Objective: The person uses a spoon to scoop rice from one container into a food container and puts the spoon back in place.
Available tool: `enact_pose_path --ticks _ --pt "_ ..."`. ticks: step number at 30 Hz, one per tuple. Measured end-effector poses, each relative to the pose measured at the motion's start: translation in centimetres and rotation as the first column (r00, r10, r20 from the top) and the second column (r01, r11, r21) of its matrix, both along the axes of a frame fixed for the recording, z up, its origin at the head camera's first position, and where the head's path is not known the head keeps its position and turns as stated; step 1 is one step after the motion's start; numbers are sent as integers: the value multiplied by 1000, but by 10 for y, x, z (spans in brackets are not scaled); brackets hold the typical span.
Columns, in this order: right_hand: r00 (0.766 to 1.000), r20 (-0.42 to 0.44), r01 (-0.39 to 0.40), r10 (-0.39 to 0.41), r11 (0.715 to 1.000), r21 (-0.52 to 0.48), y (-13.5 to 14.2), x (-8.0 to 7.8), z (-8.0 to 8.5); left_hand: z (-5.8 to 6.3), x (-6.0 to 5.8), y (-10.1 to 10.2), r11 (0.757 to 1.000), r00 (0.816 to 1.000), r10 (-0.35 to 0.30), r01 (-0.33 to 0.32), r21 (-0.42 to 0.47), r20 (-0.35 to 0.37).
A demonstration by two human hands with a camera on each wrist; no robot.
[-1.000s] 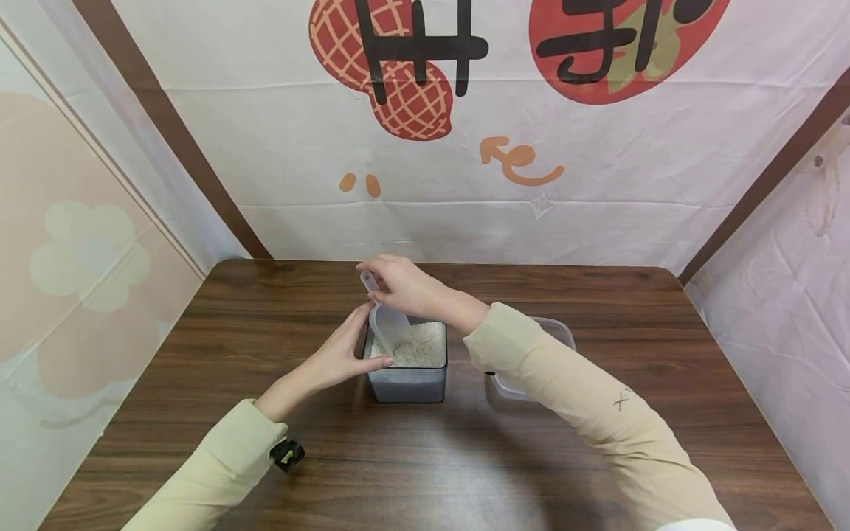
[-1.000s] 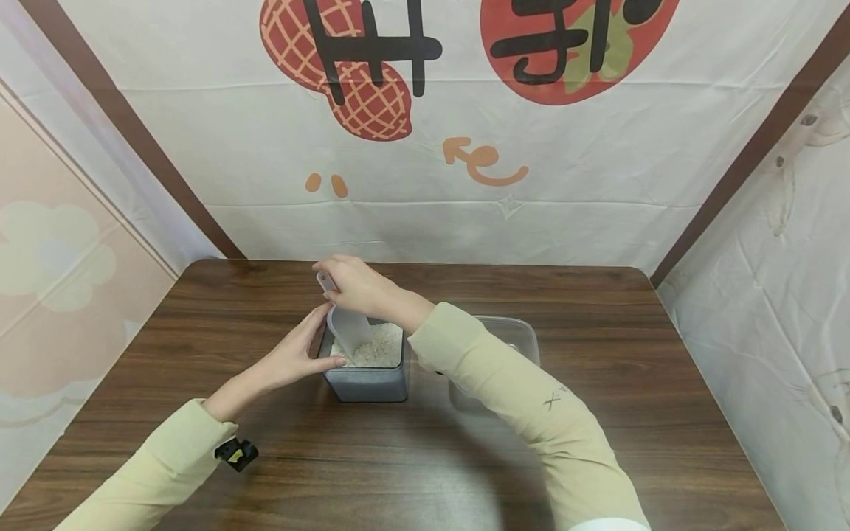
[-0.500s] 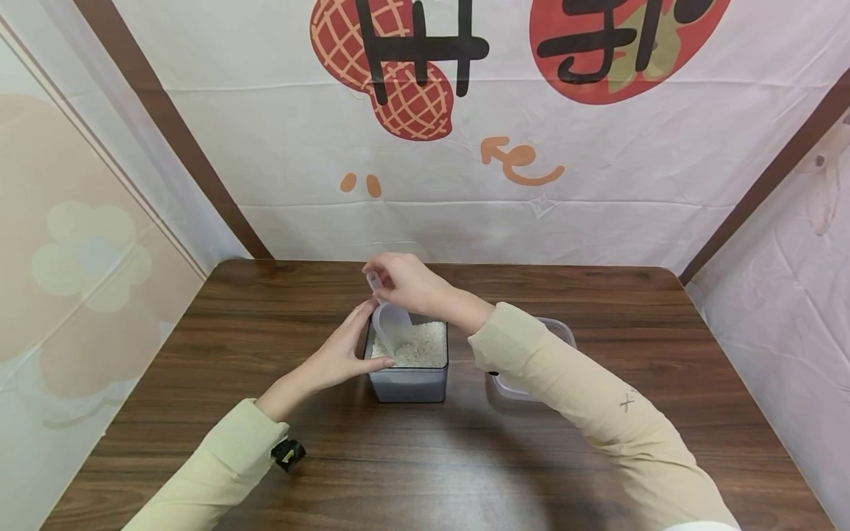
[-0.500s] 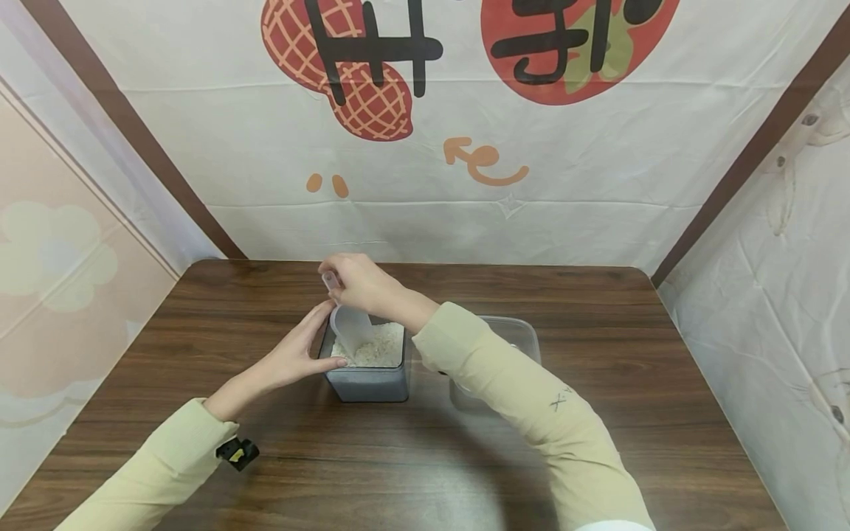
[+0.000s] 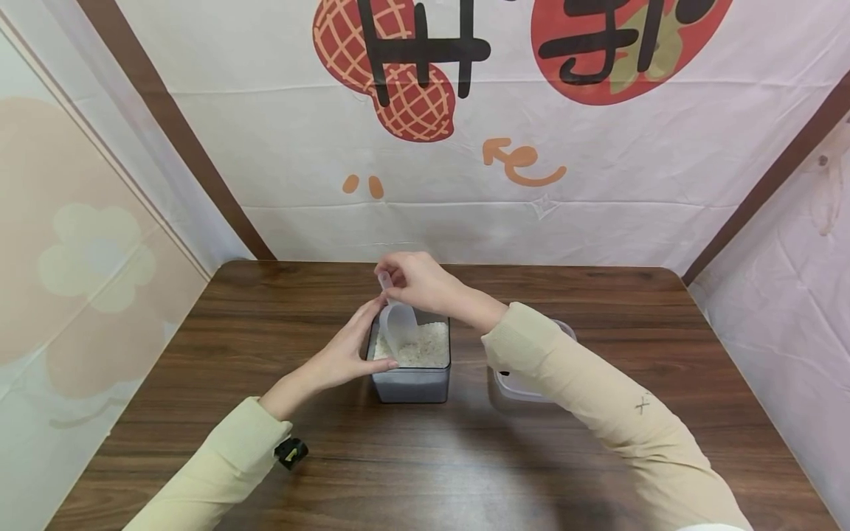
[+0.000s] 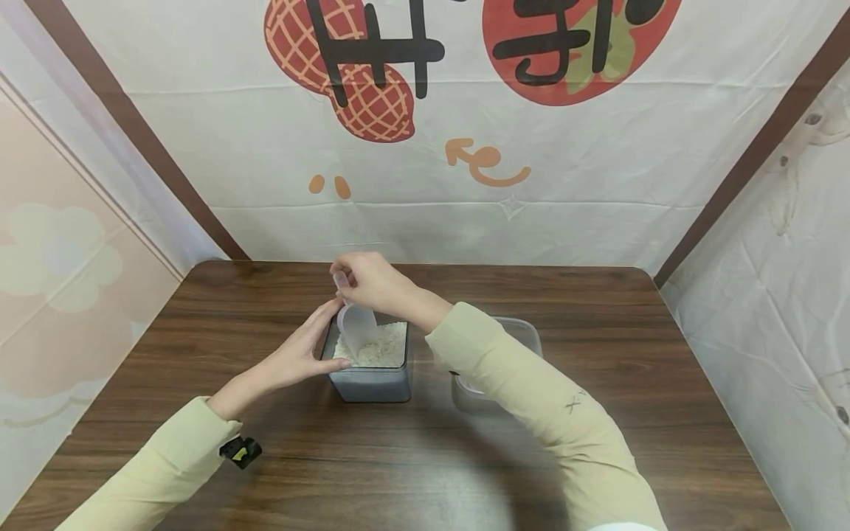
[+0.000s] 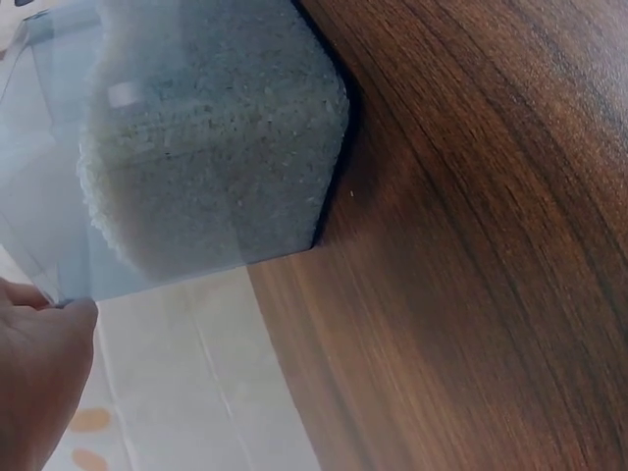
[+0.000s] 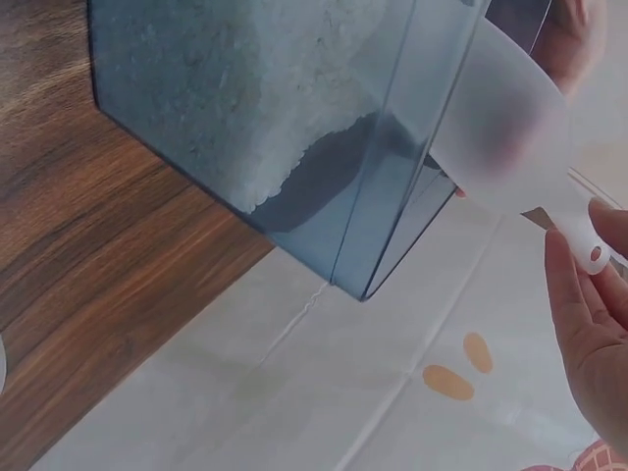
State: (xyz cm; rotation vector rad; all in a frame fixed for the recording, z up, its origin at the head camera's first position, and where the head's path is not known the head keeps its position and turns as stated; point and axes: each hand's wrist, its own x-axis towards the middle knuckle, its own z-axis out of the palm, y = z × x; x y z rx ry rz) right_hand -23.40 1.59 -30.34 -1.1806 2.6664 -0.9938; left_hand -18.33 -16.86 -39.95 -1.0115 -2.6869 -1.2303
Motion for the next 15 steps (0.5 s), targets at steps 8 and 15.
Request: enact_pose_path --ticks 8,15 --pt "1000 16 -15 16 999 -36 9 0 2 6 6 7 997 999 40 -38 -69 30" --pt "997 -47 -61 61 998 -3 15 4 3 7 10 10 986 995 88 -80 -147 48"
